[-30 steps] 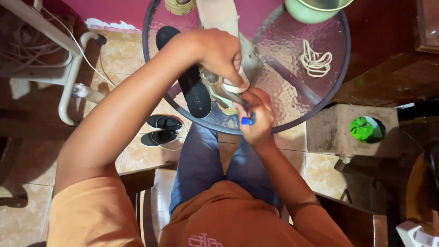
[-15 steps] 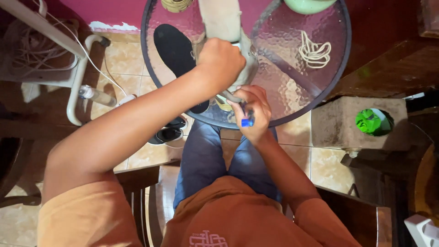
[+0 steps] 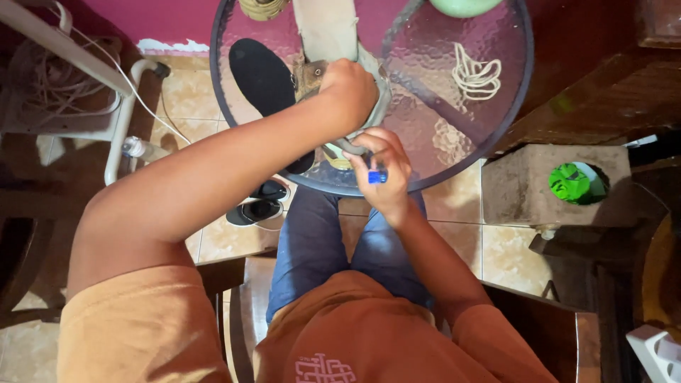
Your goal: Cleaning and preparing the sole of a boot and a replacement sole piece for repair using a toothbrush and cleaning solution.
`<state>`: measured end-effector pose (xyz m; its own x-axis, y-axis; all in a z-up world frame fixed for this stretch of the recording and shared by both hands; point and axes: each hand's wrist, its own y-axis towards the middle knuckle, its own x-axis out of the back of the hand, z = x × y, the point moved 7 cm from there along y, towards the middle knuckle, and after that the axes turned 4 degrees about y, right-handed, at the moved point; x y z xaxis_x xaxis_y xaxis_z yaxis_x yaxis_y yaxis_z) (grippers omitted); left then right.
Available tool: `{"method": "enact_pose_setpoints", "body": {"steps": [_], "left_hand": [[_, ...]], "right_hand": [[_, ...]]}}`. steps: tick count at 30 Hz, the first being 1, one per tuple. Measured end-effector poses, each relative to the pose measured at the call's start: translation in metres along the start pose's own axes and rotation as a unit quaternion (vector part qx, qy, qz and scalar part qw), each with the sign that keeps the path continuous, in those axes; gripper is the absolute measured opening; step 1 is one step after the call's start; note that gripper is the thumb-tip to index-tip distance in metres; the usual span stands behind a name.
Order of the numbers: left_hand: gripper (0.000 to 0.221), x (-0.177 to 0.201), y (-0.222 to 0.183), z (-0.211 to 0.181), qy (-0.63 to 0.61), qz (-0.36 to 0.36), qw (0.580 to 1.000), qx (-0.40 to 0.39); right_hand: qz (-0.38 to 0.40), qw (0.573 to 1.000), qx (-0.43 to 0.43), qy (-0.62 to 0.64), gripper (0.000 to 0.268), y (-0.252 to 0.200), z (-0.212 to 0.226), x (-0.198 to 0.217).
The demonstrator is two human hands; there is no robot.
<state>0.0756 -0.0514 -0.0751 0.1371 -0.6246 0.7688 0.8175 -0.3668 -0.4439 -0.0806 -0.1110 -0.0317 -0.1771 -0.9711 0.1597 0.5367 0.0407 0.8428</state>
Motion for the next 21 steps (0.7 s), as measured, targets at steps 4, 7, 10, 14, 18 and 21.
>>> {"method": "enact_pose_setpoints", "body": {"steps": [4, 7, 10, 14, 18, 21], "left_hand": [[0.041, 0.002, -0.009, 0.000, -0.017, 0.103, 0.982, -0.159], [0.036, 0.010, -0.030, 0.020, -0.106, 0.128, 0.968, -0.188], [0.033, 0.008, -0.036, 0.035, -0.190, 0.113, 0.956, -0.192], [0.019, 0.005, -0.043, 0.031, -0.252, 0.092, 0.960, -0.084], [0.036, -0.018, -0.017, 0.020, -0.045, 0.033, 0.998, -0.003], [0.032, -0.027, -0.008, 0.022, -0.101, 0.057, 0.990, -0.077]], "right_hand": [[-0.012, 1.000, 0.018, 0.012, 0.026, -0.001, -0.002, 0.000], [-0.028, 0.999, 0.018, 0.032, 0.038, 0.001, -0.003, 0.000], [-0.004, 1.000, 0.005, 0.023, 0.037, 0.003, -0.003, -0.001], [0.013, 0.999, -0.005, 0.043, 0.036, 0.004, -0.006, -0.003], [0.007, 0.998, 0.006, 0.061, 0.037, 0.004, -0.003, -0.003], [-0.026, 0.998, 0.024, 0.057, 0.043, 0.003, -0.007, -0.004]]}}
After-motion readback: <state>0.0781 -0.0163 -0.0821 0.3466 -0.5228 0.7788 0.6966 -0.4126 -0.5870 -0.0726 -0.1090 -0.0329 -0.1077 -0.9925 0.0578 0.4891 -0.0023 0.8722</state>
